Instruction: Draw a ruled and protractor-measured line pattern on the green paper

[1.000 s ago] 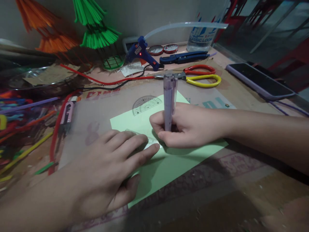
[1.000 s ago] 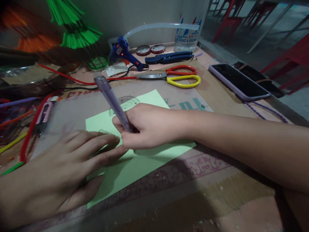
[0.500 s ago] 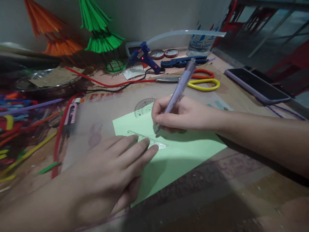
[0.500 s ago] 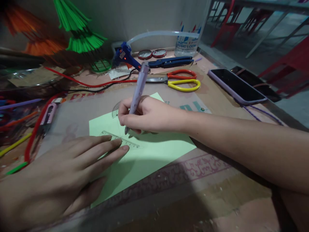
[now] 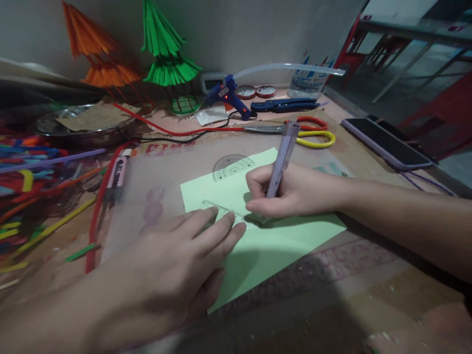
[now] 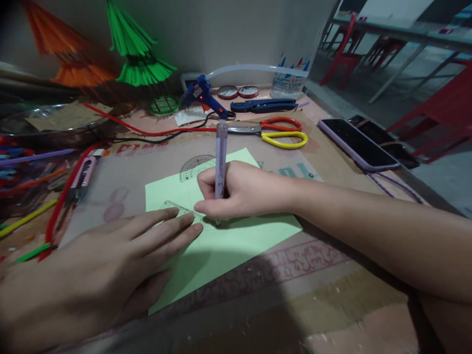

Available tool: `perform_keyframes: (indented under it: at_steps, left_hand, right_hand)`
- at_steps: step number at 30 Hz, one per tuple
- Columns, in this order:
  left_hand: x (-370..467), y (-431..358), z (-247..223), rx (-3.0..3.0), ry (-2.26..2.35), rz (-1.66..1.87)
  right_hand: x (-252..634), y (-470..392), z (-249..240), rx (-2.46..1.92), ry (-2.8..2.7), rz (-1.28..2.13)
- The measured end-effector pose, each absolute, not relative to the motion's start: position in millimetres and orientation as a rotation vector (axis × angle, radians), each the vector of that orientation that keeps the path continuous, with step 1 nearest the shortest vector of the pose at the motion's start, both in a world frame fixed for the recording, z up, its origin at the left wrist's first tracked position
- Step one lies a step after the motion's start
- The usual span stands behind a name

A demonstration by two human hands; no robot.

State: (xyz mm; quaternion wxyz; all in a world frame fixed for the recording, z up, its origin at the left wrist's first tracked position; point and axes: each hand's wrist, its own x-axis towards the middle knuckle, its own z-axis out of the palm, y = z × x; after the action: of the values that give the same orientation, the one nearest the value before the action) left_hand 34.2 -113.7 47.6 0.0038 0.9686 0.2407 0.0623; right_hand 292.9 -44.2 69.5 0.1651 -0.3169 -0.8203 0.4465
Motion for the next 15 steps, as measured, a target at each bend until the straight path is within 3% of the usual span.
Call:
perform_keyframes:
  at_steps: [15]
  left_hand:
    - [34.3, -113.4, 51.2, 3.035, 0.73, 0.182]
  right_hand:
    - [292.1, -43.1, 58.4, -0.829, -2.39, 1.08]
